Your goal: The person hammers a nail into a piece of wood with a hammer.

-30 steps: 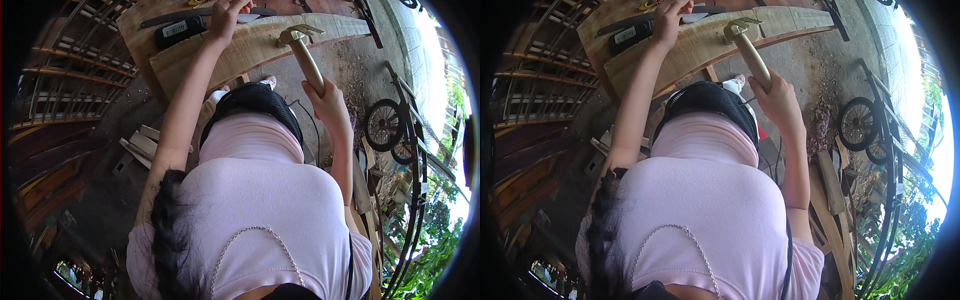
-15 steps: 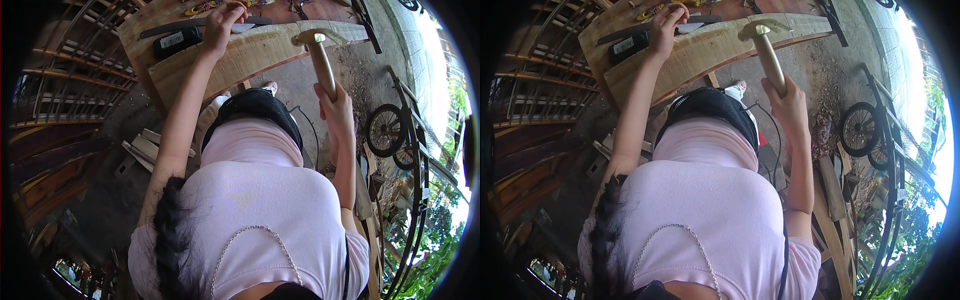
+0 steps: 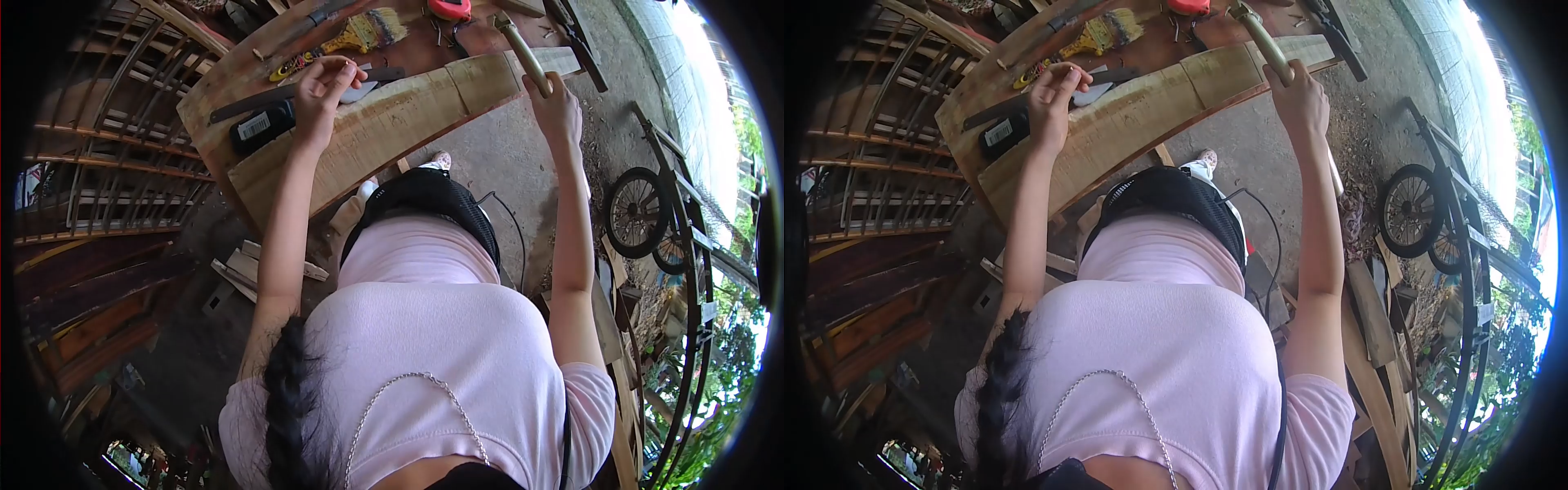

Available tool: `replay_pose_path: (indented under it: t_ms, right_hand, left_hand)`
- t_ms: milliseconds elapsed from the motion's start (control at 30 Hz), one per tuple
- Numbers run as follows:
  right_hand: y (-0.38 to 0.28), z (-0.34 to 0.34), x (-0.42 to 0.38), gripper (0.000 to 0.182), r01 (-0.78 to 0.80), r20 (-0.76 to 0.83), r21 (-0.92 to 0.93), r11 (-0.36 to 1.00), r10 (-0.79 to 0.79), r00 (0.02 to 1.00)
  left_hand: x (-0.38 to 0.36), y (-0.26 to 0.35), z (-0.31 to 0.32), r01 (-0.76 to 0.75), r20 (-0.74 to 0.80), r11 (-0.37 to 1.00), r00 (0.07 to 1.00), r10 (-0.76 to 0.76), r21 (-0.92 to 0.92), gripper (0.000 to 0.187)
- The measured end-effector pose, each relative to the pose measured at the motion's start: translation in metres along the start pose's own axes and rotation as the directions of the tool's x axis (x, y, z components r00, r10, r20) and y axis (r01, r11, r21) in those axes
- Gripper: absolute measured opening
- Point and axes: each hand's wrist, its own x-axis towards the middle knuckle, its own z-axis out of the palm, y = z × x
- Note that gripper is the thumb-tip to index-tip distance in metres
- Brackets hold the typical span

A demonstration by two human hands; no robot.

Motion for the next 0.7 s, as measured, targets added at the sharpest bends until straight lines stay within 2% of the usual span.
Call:
replay_pose_path:
  t_ms: [133,200,333,567,633,667,700]
  right_hand:
    - [0.012,0.001,0.018,0.045,0.039,-0.011,-0.103,0.994,-0.041,0.999]
    - [0.022,0.004,0.026,0.043,0.167,-0.102,-0.147,0.975,-0.183,0.978]
    - [0.026,0.002,0.037,0.043,0.262,-0.104,-0.201,0.944,-0.287,0.952]
    - [0.031,0.004,0.045,0.044,0.32,0.042,-0.192,0.928,-0.318,0.947]
    - [0.033,0.007,0.047,0.045,0.318,0.052,-0.179,0.931,-0.313,0.948]
    - [0.034,0.009,0.048,0.046,0.324,0.041,-0.168,0.931,-0.322,0.946]
    - [0.034,0.009,0.047,0.047,0.332,0.03,-0.158,0.93,-0.331,0.943]
  left_hand:
    - [-0.001,-0.001,-0.001,0.011,-0.035,0.998,0.999,-0.01,0.056,0.013]
    - [-0.002,0.0,0.0,0.013,-0.042,0.998,0.999,-0.01,0.069,0.014]
    - [-0.002,0.002,0.003,0.036,-0.04,0.993,0.999,-0.032,0.112,0.013]
    - [-0.002,0.003,0.01,0.079,-0.051,0.978,0.996,-0.07,0.195,0.012]
    - [-0.001,-0.002,0.01,0.097,-0.121,0.908,0.991,-0.051,0.408,0.011]
    - [0.0,-0.002,0.012,0.096,-0.116,0.907,0.992,-0.053,0.409,0.011]
    - [-0.001,-0.003,0.016,0.037,-0.106,0.751,0.993,0.043,0.659,0.011]
